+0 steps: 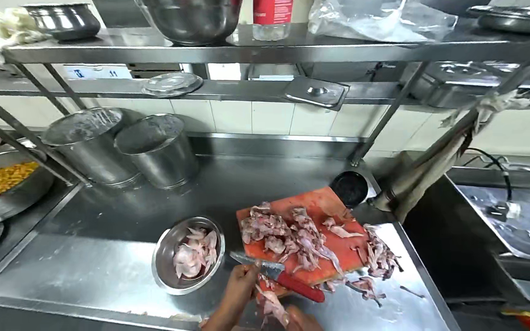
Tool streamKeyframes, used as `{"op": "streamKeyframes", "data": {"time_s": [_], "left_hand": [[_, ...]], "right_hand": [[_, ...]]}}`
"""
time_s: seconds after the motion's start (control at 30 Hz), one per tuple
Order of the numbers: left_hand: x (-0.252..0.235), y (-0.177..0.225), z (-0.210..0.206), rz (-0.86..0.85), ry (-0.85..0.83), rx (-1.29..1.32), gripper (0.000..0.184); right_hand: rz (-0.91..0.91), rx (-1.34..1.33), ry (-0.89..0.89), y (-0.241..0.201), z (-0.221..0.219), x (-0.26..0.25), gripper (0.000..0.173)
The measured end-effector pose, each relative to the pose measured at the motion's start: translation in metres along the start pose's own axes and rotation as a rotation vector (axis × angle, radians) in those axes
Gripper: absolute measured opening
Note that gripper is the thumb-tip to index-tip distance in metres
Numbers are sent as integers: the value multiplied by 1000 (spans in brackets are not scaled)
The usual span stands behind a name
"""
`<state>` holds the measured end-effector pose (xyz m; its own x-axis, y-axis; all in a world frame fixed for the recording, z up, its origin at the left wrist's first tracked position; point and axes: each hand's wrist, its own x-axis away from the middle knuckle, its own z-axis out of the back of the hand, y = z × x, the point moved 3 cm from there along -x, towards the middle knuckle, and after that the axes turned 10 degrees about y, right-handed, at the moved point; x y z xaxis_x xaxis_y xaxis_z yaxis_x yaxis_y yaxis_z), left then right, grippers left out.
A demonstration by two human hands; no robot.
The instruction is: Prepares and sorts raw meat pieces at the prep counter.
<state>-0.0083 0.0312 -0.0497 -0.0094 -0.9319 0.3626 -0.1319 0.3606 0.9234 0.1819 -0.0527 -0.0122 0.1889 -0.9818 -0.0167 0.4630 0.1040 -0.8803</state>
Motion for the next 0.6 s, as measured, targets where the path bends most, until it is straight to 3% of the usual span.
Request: {"op": "streamKeyframes", "data": {"time_s": [0.13,0.27,0.37,0.47,0.53,0.6], "left_hand": [[-9,9,-1,97,-120,-51,49],[-15,11,24,9,-54,-308,32],[-19,12,64,-88,4,-531,35],[-33,25,119,-133,197,-771,34],[-48,34,157,-88,294,-1013,36],[-66,23,190,-16,252,-1270,53]], "right_hand": [[-89,155,60,5,30,-32,38],[-83,339,155,10,60,-85,37],[-72,479,234,38,68,-110,39],[-146,577,243,57,70,-98,54],[-178,591,237,54,64,-83,53],[-171,564,190,53,50,-71,48]]}}
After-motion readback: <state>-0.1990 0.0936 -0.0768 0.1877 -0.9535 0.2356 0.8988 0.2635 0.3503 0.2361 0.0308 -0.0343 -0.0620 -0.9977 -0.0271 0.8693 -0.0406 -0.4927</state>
